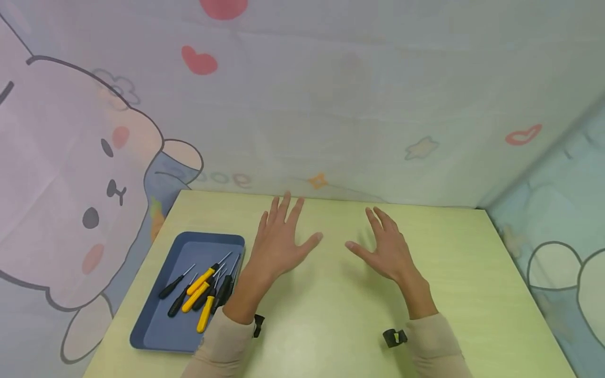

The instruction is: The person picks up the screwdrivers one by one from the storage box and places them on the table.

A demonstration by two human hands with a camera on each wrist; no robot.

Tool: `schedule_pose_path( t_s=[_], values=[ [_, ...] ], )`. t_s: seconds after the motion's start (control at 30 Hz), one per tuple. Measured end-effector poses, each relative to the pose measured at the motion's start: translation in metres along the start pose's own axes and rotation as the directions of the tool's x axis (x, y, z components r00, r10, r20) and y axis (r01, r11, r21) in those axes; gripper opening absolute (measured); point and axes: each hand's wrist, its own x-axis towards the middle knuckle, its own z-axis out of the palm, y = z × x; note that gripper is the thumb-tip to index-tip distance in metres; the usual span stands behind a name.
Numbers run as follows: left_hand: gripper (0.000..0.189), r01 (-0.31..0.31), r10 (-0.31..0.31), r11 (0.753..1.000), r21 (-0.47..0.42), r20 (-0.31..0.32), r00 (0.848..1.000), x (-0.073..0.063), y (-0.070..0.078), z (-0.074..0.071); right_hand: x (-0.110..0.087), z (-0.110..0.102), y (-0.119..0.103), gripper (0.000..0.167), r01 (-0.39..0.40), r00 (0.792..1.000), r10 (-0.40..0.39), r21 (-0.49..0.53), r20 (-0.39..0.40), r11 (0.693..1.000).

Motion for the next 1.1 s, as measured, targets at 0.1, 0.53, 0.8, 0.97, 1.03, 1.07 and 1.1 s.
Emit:
schedule_pose_path(
  t_s=[0.1,0.53,0.8,0.97,1.03,1.07,1.1],
  values=[
    [0.092,-0.001,0.001,1.0,0.015,-0.01,1.0,-0.002,0.001,-0.007,0.003,0.002,-0.004,0.101,0.007,1.0,-0.007,0.006,0.007,1.0],
    [0.088,-0.063,0.062,0.998,-0.006,-0.056,0.996,-0.011,0.004,-0.029,0.01,0.011,-0.025,0.101,0.01,1.0,-0.011,0.067,0.017,0.998],
    [0.088,-0.047,0.045,0.999,-0.022,-0.073,0.996,-0.011,-0.015,-0.038,0.018,0.02,-0.043,0.103,0.048,0.999,-0.049,0.017,0.014,0.999],
    [0.089,-0.031,0.029,0.999,-0.041,-0.058,0.998,-0.014,-0.026,-0.047,0.021,0.027,-0.05,0.103,0.061,0.998,-0.062,0.013,0.031,0.998],
    [0.089,-0.034,0.032,0.999,-0.042,-0.048,0.998,-0.015,-0.029,-0.051,0.023,0.03,-0.053,0.103,0.063,0.997,-0.064,0.015,0.041,0.998],
    [0.09,-0.036,0.035,0.999,-0.041,-0.04,0.999,-0.016,-0.031,-0.053,0.023,0.031,-0.055,0.103,0.065,0.997,-0.066,0.014,0.045,0.998],
    [0.09,-0.04,0.039,0.998,-0.038,-0.035,0.999,-0.017,-0.033,-0.054,0.024,0.032,-0.057,0.103,0.065,0.997,-0.066,0.013,0.05,0.998]
  ],
)
